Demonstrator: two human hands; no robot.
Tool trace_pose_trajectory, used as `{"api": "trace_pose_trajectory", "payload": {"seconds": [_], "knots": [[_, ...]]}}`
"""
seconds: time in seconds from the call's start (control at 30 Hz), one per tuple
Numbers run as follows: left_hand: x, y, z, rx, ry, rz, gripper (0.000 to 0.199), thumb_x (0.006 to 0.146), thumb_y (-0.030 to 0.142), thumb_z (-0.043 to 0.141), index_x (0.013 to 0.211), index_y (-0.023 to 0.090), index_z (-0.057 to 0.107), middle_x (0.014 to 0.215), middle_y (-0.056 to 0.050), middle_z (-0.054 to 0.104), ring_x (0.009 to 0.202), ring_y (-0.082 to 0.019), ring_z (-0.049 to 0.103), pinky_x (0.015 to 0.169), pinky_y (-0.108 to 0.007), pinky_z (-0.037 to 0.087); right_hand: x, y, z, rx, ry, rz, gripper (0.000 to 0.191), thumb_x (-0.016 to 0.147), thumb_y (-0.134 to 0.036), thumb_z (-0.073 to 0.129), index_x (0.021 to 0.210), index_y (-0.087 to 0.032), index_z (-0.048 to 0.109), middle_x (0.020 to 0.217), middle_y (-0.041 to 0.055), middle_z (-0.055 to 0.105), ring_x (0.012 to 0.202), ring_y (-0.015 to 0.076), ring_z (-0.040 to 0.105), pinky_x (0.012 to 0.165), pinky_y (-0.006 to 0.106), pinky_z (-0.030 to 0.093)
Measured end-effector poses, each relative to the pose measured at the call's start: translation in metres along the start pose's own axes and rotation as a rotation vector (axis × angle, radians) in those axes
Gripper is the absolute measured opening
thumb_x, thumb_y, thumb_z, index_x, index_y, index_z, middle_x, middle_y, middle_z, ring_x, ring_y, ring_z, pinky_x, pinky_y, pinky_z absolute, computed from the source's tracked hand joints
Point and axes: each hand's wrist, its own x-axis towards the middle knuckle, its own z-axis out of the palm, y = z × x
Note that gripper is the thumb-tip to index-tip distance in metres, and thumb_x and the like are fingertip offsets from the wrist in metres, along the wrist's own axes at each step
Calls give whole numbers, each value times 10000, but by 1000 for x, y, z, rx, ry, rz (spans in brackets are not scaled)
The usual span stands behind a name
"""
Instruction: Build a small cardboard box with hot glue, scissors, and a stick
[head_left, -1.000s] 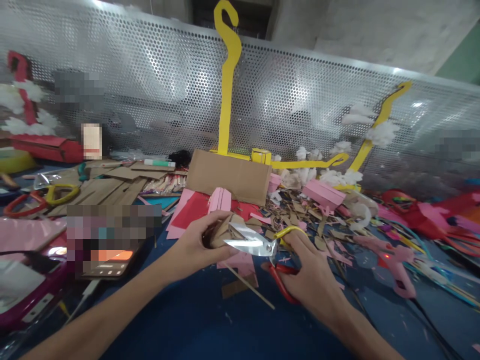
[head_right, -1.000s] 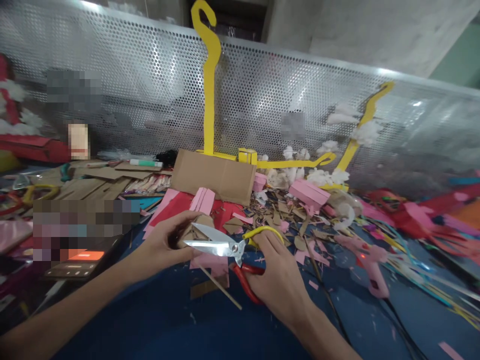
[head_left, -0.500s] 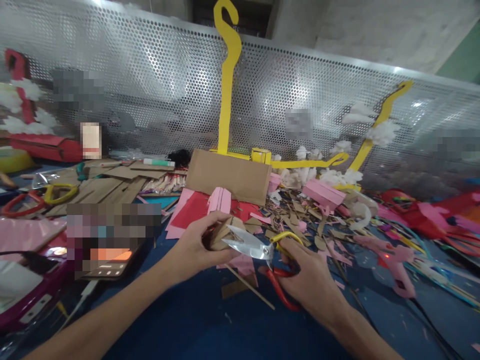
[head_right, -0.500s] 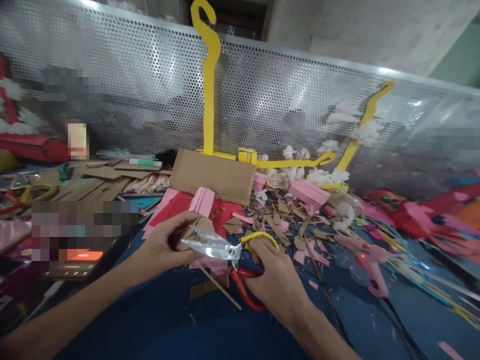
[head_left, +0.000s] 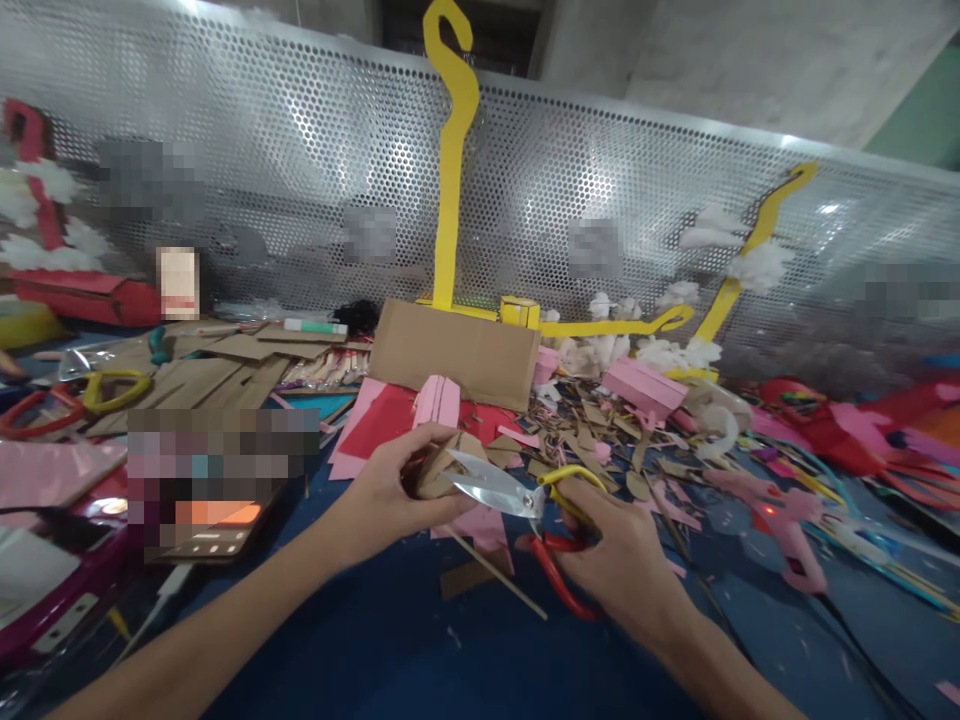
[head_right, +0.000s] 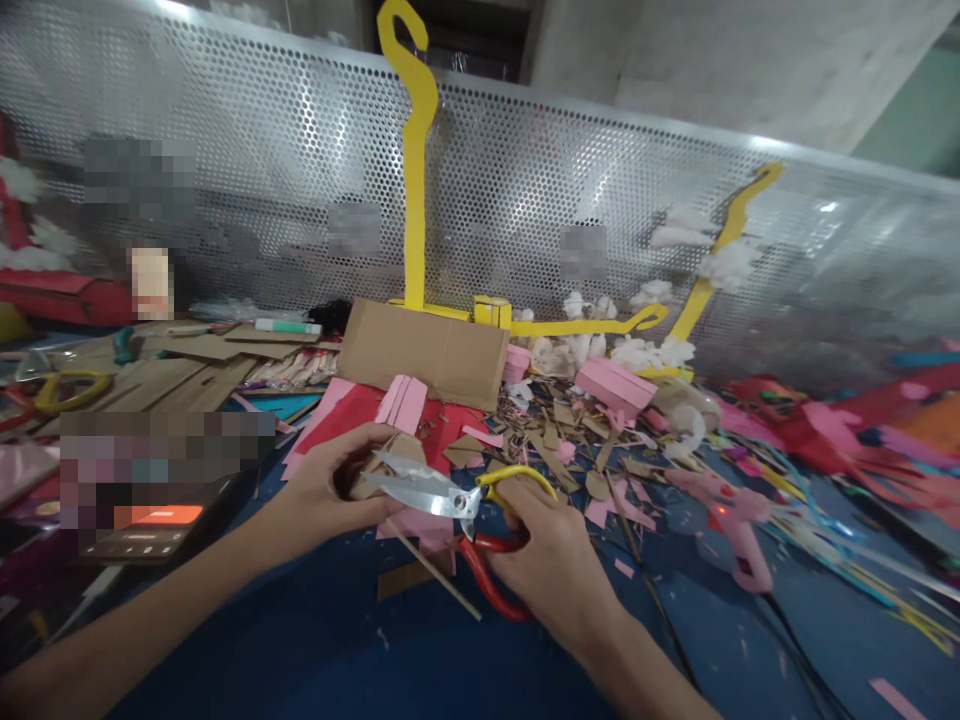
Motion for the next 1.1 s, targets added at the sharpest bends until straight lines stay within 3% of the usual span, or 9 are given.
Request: {"api": "trace_pose_trajectory", "payload": {"seconds": [0.37, 0.57, 0.67, 0.77, 0.83, 0.93, 1.1], "knots": [[1, 1, -1, 31, 18, 4, 542, 786, 312, 832, 1272, 227, 607, 1105, -49, 725, 972, -221, 691, 874, -357, 553, -4, 3, 5, 51, 41, 41, 207, 766, -221, 714, 674, -222, 529, 574, -62, 464, 547, 117, 422, 497, 238, 302], [2, 1, -2, 1, 74, -6, 593, 803, 392, 811, 1317, 232, 563, 1212, -86, 684, 1059, -256, 669, 917, -389, 545, 0, 0, 4, 107, 66, 93, 231, 791, -319, 761, 762, -233, 548, 661, -32, 578, 580, 138, 492, 516, 234, 396], [1, 4, -2, -68, 53, -96, 524, 905, 498, 688, 1322, 218, 541, 1122, -91, 682, 990, -238, 671, 829, -348, 555, 3, -1, 1, 111, 62, 101, 239, 806, -330, 762, 840, -241, 543, 752, -10, 619, 650, 164, 560, 565, 245, 441], [1, 3, -2, -206, 22, -255, 551, 956, 608, 555, 1335, 215, 481, 924, -65, 676, 800, -209, 675, 696, -332, 558, 4, 0, -1, 63, 60, 75, 268, 803, -326, 757, 885, -245, 515, 799, 5, 622, 694, 191, 573, 605, 274, 449], [2, 0, -2, -239, 14, -298, 602, 897, 593, 662, 1321, 241, 419, 877, -25, 646, 705, -180, 653, 637, -319, 555, 4, 1, -1, 34, 50, 69, 280, 803, -324, 752, 881, -248, 494, 804, 7, 613, 695, 197, 561, 610, 285, 440], [4, -4, -1, -213, 26, -262, 678, 742, 428, 873, 1209, 258, 413, 952, 2, 602, 683, -140, 627, 606, -287, 554, 4, 3, 0, 25, 41, 81, 275, 816, -328, 743, 883, -247, 489, 818, 12, 614, 705, 199, 557, 618, 291, 438], [4, -3, -2, -250, 3, -229, 482, 830, 430, 789, 1193, 237, 536, 1053, -55, 649, 834, -193, 668, 702, -329, 582, 4, 8, 5, 38, 58, 115, 296, 822, -394, 756, 906, -237, 518, 843, 29, 636, 740, 214, 583, 636, 302, 451]]}}
